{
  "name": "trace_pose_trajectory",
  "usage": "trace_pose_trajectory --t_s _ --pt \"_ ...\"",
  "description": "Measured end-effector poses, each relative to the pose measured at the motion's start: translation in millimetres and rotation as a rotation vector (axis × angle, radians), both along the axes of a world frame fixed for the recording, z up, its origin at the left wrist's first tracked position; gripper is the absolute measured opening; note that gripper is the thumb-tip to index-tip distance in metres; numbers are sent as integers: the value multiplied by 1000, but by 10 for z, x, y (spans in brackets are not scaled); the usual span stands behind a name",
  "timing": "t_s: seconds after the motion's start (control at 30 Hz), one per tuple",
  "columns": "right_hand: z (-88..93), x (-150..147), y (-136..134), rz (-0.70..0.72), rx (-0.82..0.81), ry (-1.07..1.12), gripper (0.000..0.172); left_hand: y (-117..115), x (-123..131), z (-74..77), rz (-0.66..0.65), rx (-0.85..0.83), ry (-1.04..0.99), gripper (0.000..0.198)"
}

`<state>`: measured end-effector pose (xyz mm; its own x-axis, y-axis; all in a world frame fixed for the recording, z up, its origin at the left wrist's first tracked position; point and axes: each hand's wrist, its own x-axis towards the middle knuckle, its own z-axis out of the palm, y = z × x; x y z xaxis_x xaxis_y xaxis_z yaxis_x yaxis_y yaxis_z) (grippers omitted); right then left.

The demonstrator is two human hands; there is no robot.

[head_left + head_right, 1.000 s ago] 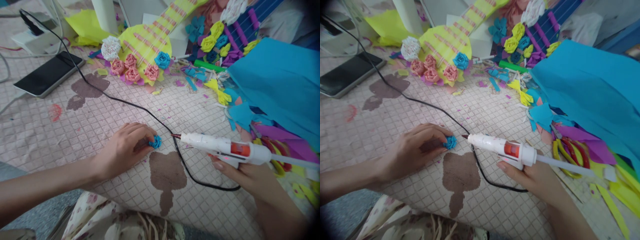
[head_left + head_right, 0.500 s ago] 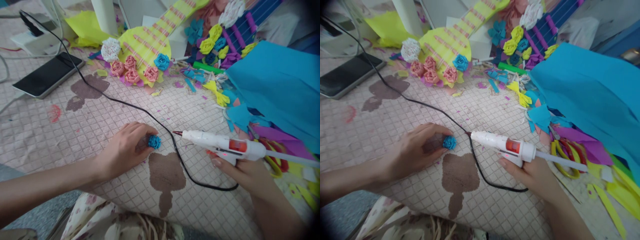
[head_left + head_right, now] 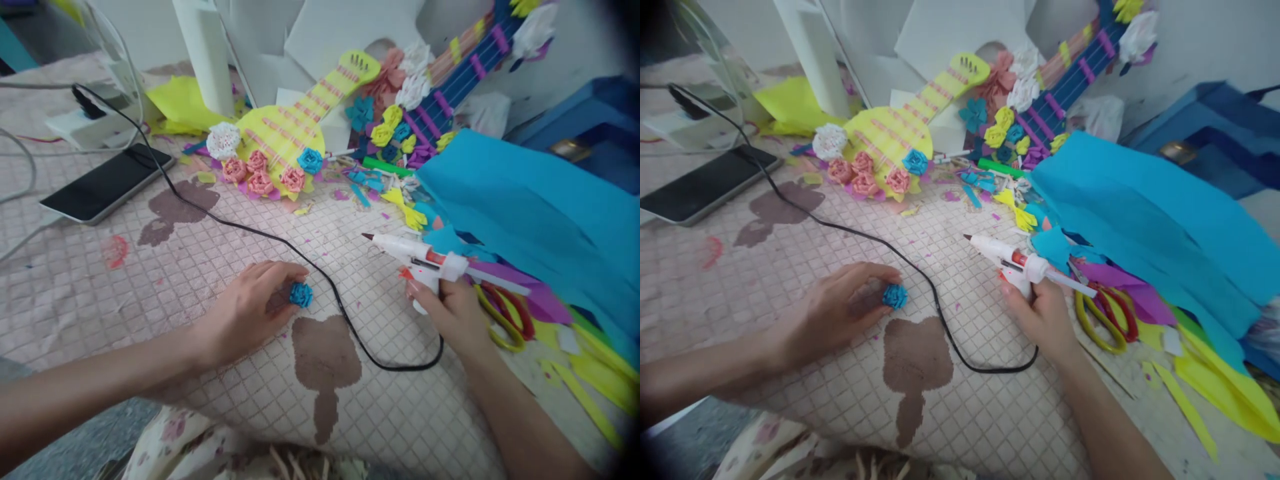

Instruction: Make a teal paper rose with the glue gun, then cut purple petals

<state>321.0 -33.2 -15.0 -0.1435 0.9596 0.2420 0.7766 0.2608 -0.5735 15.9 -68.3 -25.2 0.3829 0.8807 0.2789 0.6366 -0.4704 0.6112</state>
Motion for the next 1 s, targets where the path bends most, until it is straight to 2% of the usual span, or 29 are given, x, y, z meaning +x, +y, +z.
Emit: trace_pose_trajectory --t_s 0.23,0.43,0.57,0.73,1.0 --pt "-71 -153 332 -87 92 -96 27 248 45 54 -89 47 -26 41" --pt "-152 -262 611 -59 133 -86 29 499 174 107 -145 82 -113 46" --pt "-163 -223 594 -35 93 -98 30 490 158 90 -128 0 -159 46" --pt "-90 -147 513 -44 18 -26 34 421 116 71 -139 -85 -157 48" --pt "-71 -38 531 -19 -40 49 39 380 127 49 -205 -101 -192 48"
